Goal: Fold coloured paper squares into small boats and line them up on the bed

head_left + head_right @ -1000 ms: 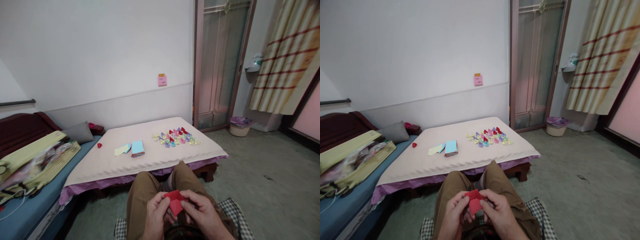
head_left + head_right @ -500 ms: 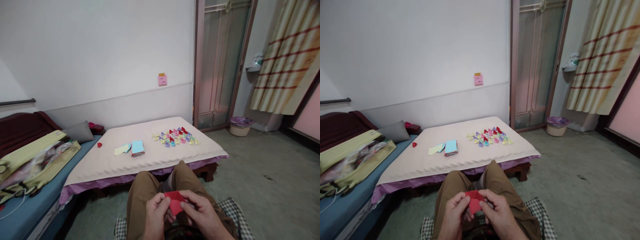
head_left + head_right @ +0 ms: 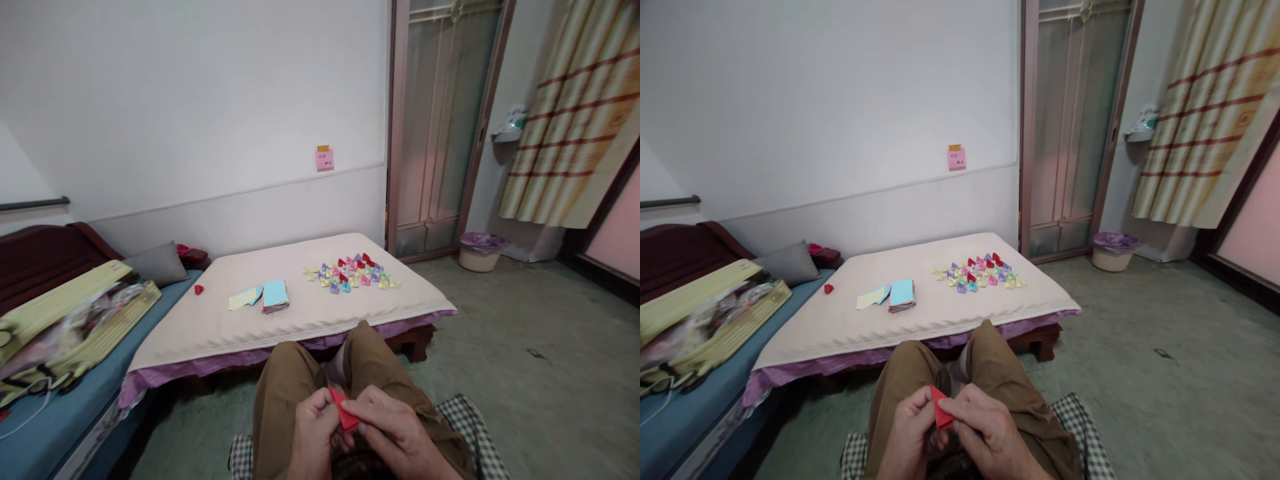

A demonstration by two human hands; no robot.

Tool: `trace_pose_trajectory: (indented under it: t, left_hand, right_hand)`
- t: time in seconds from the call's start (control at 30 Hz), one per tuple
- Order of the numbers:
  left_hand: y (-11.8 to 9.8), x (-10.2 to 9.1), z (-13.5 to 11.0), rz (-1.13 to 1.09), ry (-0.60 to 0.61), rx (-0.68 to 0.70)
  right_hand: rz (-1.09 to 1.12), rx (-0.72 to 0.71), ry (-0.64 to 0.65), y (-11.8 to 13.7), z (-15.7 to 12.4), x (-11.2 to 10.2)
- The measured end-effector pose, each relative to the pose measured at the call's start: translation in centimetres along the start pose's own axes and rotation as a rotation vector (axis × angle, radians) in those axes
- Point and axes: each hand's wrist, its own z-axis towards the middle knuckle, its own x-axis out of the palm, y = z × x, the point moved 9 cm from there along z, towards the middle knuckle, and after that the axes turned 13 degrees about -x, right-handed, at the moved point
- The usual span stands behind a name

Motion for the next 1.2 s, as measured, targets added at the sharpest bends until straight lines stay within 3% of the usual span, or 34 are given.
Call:
trace_pose_trajectory:
  t: [0.17, 0.33, 0.57, 0.83, 1.2]
  left_hand:
    - [-0.3, 0.7, -0.5, -0.118, 0.086, -0.018]
    - [-0.8, 0.6, -0.5, -0.024, 0.096, 0.031]
    - [-1.3, 0.2, -0.5, -0.018, 0.048, 0.068]
    - [-2.1, 0.8, -1.0, 0.092, 0.09, 0.19]
    - [-3.9, -0.4, -2.0, 0.309, -0.042, 0.31]
  right_hand:
    - [-0.006, 0.044, 0.026, -0.5, -0.3, 0.1]
    - [0.013, 0.115, -0.013, -1.2, -0.6, -0.3]
    - [0.191, 0.423, -0.148, -3.5, -1.7, -1.3]
    - [-0.048, 0.29, -0.076, -2.4, -0.8, -1.4]
    - [-0.097, 0.227, -0.02, -1.8, -0.6, -1.4]
